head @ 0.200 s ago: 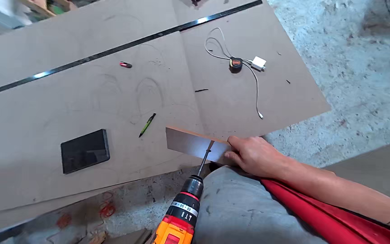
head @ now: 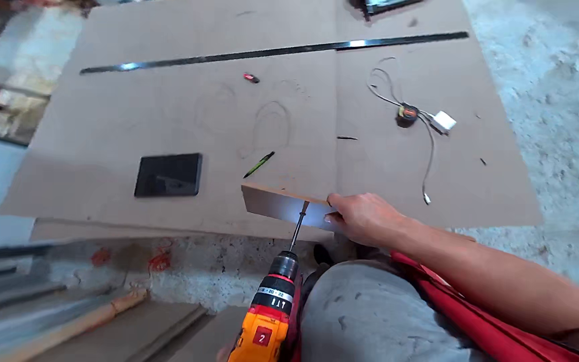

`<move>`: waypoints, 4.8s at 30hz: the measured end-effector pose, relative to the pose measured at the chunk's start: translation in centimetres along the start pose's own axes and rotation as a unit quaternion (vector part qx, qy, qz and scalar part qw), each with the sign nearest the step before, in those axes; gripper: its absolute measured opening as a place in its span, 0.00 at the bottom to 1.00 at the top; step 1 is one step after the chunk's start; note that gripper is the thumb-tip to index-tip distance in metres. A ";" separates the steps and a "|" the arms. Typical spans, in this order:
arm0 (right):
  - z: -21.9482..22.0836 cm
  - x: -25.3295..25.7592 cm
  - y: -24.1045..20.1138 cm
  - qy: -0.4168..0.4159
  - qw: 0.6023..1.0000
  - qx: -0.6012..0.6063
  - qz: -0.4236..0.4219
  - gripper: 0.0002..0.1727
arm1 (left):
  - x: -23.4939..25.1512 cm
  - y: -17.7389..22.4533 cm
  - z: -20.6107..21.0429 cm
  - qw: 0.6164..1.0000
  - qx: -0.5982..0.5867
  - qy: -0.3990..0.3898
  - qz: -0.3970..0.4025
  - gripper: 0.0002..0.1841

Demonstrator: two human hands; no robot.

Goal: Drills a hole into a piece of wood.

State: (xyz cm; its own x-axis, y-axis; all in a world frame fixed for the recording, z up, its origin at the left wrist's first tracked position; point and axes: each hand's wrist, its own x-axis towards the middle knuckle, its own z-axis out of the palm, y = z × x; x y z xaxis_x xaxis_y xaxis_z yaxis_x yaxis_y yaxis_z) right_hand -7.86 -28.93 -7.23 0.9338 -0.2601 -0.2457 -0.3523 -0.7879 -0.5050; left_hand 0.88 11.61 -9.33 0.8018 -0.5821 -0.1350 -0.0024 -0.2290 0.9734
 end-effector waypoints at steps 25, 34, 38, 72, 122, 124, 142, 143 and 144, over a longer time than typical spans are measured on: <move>16.9 18.7 -0.2 -0.294 0.944 -0.083 -0.122 0.34 | -1.6 -7.6 15.9 0.876 0.148 0.368 -0.274 0.25; 6.9 4.7 11.7 -0.268 0.959 0.087 -0.040 0.28 | 0.2 1.9 14.6 0.959 0.264 0.032 -0.102 0.28; 6.8 -4.5 17.1 -0.201 0.961 0.153 0.111 0.30 | 7.5 5.2 16.8 0.882 0.403 -0.241 -0.025 0.26; 23.5 -16.6 12.3 -0.037 0.892 0.300 0.336 0.34 | 12.4 1.4 17.5 0.636 0.618 -0.437 0.152 0.27; 23.1 -16.4 12.2 -0.031 0.898 0.289 0.331 0.32 | 13.4 2.9 15.8 0.610 0.632 -0.454 0.149 0.25; 23.1 -16.6 12.2 -0.032 0.899 0.288 0.329 0.32 | 13.7 3.0 15.8 0.612 0.622 -0.463 0.158 0.25; 23.0 -16.4 12.4 -0.033 0.899 0.285 0.331 0.32 | 14.8 2.6 15.5 0.616 0.616 -0.471 0.137 0.24; 22.9 -16.4 12.4 -0.030 0.899 0.286 0.329 0.32 | 14.7 2.2 15.0 0.622 0.611 -0.465 0.150 0.25; 22.8 -16.4 12.3 -0.025 0.900 0.286 0.327 0.32 | 14.3 2.2 14.6 0.630 0.608 -0.457 0.158 0.26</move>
State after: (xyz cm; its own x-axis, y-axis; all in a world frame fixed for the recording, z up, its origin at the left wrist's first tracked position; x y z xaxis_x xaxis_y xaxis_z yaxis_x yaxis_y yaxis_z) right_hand -28.96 -21.65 -28.30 0.5157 -0.5265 -0.6759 -0.8138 -0.0543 -0.5786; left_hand 3.64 -8.65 -11.80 -0.0316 -0.8273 -0.5609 -0.9767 -0.0937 0.1932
